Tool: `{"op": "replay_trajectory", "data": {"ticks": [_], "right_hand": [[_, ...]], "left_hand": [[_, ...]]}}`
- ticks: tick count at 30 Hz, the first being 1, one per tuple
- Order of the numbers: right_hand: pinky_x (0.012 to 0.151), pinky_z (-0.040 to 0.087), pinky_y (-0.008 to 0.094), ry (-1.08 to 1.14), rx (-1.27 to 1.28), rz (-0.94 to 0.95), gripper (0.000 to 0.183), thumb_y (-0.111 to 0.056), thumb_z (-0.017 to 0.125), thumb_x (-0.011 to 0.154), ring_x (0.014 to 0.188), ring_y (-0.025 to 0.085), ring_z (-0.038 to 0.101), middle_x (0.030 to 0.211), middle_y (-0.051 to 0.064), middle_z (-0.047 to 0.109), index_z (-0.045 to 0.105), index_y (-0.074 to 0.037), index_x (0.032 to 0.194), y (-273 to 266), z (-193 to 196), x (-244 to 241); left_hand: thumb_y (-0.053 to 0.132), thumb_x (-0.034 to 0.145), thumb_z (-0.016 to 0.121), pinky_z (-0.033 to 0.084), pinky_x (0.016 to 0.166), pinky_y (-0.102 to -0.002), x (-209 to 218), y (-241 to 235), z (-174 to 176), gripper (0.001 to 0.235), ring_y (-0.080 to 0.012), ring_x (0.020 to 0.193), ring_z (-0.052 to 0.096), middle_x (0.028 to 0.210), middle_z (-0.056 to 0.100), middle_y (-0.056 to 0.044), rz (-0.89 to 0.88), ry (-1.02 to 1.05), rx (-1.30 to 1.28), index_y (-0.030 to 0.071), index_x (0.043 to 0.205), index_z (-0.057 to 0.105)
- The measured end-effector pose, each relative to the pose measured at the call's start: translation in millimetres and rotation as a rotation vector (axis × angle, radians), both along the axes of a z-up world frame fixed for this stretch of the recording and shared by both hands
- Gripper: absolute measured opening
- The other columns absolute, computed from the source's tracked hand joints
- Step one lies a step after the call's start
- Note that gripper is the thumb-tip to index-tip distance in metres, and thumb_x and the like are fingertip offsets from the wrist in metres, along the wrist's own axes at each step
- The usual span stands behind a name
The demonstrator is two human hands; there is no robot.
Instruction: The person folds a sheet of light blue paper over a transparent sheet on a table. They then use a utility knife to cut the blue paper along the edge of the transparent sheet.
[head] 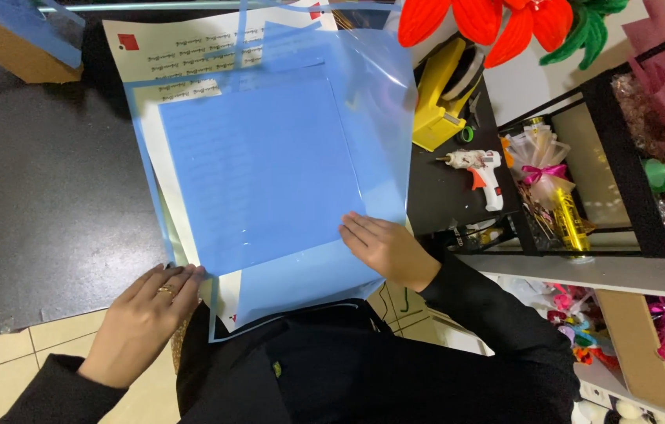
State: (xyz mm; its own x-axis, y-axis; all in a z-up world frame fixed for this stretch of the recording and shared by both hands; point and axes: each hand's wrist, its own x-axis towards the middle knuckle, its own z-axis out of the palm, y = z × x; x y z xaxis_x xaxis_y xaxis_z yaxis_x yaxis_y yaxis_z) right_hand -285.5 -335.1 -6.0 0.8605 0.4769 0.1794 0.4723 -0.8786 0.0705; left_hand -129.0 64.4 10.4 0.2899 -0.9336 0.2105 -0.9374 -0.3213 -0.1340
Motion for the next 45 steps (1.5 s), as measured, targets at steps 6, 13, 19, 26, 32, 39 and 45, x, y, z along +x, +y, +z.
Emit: {"op": "replay_trajectory", "data": {"ticks": [6, 13, 19, 26, 32, 39, 45], "right_hand": [[0.098, 0.058, 0.034, -0.211, -0.041, -0.033, 0.037, -0.039, 0.074, 0.1, 0.109, 0.024, 0.07, 0.111, 0.013, 0.073, 0.072, -0.003, 0.111, 12.0, 9.8, 11.3], [0.104, 0.06, 0.04, -0.156, 0.038, 0.056, 0.031, 0.007, 0.071, 0.095, 0.119, 0.031, 0.07, 0.125, 0.02, 0.071, 0.067, 0.006, 0.126, -4.5, -5.8, 5.5], [0.102, 0.061, 0.041, -0.243, 0.353, 0.062, 0.018, 0.005, 0.07, 0.098, 0.112, 0.029, 0.072, 0.117, 0.017, 0.073, 0.07, 0.005, 0.116, 5.6, 38.1, 12.6], [0.045, 0.052, 0.025, 0.006, 1.349, 0.155, 0.013, 0.007, 0.063, 0.093, 0.04, 0.01, 0.047, 0.057, 0.008, 0.056, 0.072, 0.007, 0.103, 55.6, 140.3, 20.6], [0.054, 0.057, 0.027, 0.074, 1.616, -0.265, 0.012, 0.003, 0.067, 0.093, 0.046, 0.016, 0.066, 0.052, 0.016, 0.07, 0.07, 0.009, 0.083, 66.2, 135.8, 20.4], [0.044, 0.049, 0.015, 0.186, 1.23, -0.757, 0.026, -0.027, 0.063, 0.101, 0.052, 0.013, 0.076, 0.065, 0.007, 0.077, 0.076, -0.006, 0.095, 48.7, 33.0, -10.3], [0.077, 0.048, 0.032, -0.171, 1.032, -0.717, 0.011, -0.015, 0.075, 0.093, 0.088, 0.02, 0.056, 0.084, 0.003, 0.069, 0.08, -0.006, 0.099, 77.3, 7.3, 13.0]], "left_hand": [[0.02, 0.091, 0.068, 0.057, 0.105, -0.039, 13.1, 1.6, 6.2, 0.042, -0.0189, 0.099, 0.07, 0.113, 0.073, -0.001, -0.063, 0.046, -0.03, 0.013, 0.132, 0.063], [0.017, 0.096, 0.067, 0.059, 0.08, -0.036, 16.1, -4.4, 18.4, 0.017, -0.0204, 0.088, 0.07, 0.096, 0.073, -0.003, 0.137, 0.472, -0.237, 0.009, 0.111, 0.069], [0.01, 0.09, 0.071, 0.058, 0.1, -0.032, 35.3, 24.4, 72.0, 0.019, -0.0204, 0.104, 0.075, 0.111, 0.077, -0.011, 0.278, 0.804, -0.435, 0.005, 0.109, 0.073], [0.006, 0.101, 0.066, 0.05, 0.096, -0.038, 108.7, -15.7, 152.7, 0.012, -0.023, 0.104, 0.069, 0.108, 0.074, -0.01, 0.352, 0.771, -0.453, 0.007, 0.11, 0.074], [0.009, 0.112, 0.061, 0.048, 0.077, -0.042, 183.4, -102.1, 188.4, 0.016, -0.0227, 0.092, 0.065, 0.101, 0.071, -0.008, 0.395, 0.742, -0.372, 0.014, 0.113, 0.076], [0.005, 0.092, 0.065, 0.057, 0.072, -0.046, 187.4, -185.9, 135.8, 0.019, -0.0259, 0.08, 0.074, 0.091, 0.079, -0.013, 0.282, 0.648, -0.092, 0.005, 0.099, 0.082], [0.007, 0.106, 0.056, 0.05, 0.074, -0.038, 216.0, -243.3, 48.3, 0.018, -0.0218, 0.083, 0.068, 0.104, 0.077, -0.007, 0.431, 0.957, -0.135, 0.006, 0.107, 0.073]]}}
